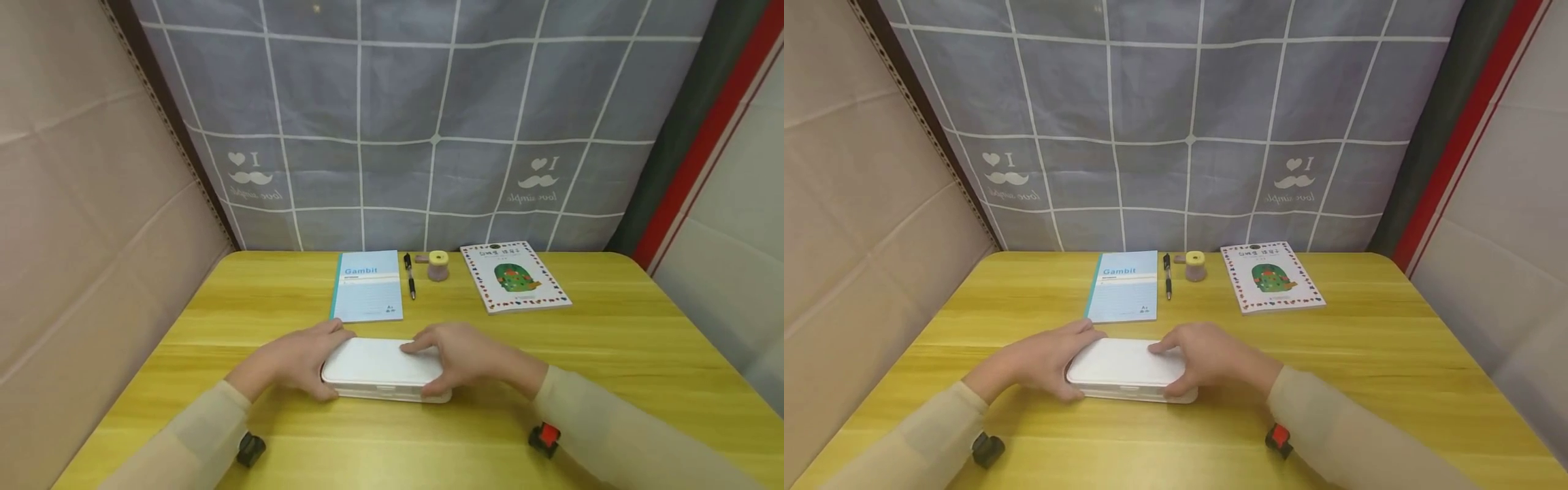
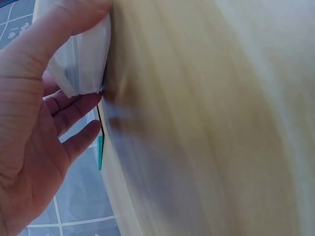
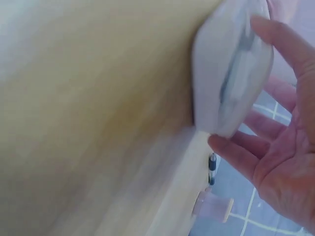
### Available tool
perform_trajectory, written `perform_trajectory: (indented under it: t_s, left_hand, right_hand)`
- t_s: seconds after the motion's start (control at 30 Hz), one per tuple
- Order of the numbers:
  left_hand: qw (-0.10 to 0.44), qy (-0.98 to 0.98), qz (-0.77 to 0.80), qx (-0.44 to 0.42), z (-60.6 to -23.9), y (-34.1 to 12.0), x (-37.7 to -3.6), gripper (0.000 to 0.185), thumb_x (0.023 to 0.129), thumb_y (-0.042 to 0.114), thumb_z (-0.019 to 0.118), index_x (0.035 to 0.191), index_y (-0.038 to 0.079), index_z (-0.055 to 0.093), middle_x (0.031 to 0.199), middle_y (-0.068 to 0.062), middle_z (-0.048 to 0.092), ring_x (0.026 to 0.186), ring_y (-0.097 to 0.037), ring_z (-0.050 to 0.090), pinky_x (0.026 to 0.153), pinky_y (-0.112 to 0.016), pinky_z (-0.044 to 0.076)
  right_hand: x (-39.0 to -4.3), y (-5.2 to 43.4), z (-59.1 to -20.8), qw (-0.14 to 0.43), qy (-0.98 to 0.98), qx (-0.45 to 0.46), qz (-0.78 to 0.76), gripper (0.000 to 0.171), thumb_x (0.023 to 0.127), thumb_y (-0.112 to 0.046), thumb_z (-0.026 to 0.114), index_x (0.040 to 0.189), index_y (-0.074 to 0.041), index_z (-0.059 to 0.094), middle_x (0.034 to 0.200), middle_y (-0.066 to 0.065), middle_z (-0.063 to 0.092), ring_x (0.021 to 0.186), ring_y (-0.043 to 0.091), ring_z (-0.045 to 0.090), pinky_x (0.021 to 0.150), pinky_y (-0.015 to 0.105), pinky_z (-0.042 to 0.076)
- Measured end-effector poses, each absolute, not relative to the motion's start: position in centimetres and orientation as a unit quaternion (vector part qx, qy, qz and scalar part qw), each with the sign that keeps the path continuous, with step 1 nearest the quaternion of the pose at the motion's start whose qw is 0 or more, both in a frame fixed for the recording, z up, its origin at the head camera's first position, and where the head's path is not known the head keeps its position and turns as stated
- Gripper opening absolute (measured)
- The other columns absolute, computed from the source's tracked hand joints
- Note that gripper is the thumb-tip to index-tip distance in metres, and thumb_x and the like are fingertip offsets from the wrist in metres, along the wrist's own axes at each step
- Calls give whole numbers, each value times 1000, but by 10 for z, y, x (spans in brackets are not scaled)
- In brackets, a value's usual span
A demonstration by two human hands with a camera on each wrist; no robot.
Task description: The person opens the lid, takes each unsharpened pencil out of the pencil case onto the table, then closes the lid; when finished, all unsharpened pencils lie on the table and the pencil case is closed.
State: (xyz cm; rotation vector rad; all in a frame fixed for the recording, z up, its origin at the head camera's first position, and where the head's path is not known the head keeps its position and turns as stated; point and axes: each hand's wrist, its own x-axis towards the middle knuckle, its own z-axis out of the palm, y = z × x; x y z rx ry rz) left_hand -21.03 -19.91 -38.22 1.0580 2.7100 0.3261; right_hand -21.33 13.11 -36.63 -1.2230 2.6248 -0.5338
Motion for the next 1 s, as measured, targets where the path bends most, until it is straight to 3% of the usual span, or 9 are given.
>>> perform_trajectory:
  t_s: [0.37,0.47,0.57,0.67,0.7,0.73,0.83,0.9,1.0]
  left_hand:
    - [176,901,219,330,-391,-210,-216,107,68,51,90,156,12,42,143,-2,47,129,-22,48,114,-50,39]
    - [186,897,250,313,-393,-213,-214,116,69,48,90,162,9,31,153,-10,43,141,-30,42,119,-55,31]
    - [182,899,285,277,-394,-213,-210,135,66,45,94,168,15,11,159,-18,41,146,-37,40,120,-57,29]
    - [169,902,314,246,-395,-212,-208,153,61,42,99,168,24,-9,148,-22,54,140,-36,49,117,-55,35]
    - [165,902,319,239,-396,-211,-207,157,59,42,100,167,28,-13,146,-20,57,137,-33,52,115,-53,38]
    - [161,902,323,237,-396,-210,-206,160,58,41,100,166,29,-16,144,-18,59,135,-30,54,115,-52,39]
    - [154,900,335,234,-397,-208,-205,166,56,37,103,163,28,-24,134,-10,64,126,-21,59,113,-47,42]
    - [145,900,342,229,-397,-207,-205,170,55,34,103,162,28,-28,134,-7,62,121,-18,59,111,-44,43]
    - [127,905,340,222,-396,-207,-203,173,53,34,104,159,30,-33,125,-2,63,114,-16,59,107,-42,47]
  right_hand:
    - [-232,147,-370,174,831,-397,-349,48,86,-36,87,127,-14,76,131,1,69,126,24,61,108,48,47]
    - [-235,149,-370,191,825,-379,-374,43,89,-36,84,127,-16,77,129,-2,71,127,22,62,109,49,47]
    - [-237,150,-370,204,822,-364,-388,39,95,-36,78,129,-16,76,127,-3,73,126,21,63,107,45,49]
    - [-240,152,-371,198,828,-340,-399,33,101,-36,70,125,-13,78,125,0,74,121,17,66,100,37,53]
    - [-240,152,-371,197,830,-328,-405,32,103,-36,68,117,-10,81,117,3,77,114,15,67,95,35,54]
    - [-241,152,-371,199,831,-312,-416,35,104,-36,65,107,-5,81,110,7,77,108,14,66,93,34,54]
    - [-243,150,-371,200,827,-249,-462,47,107,-38,59,93,3,76,110,16,73,100,14,65,89,36,58]
    - [-244,147,-370,208,817,-207,-497,54,109,-41,53,94,7,71,110,20,71,97,17,67,87,41,60]
    - [-248,145,-371,200,804,-157,-538,59,111,-45,46,119,9,68,124,23,70,100,30,74,83,45,61]
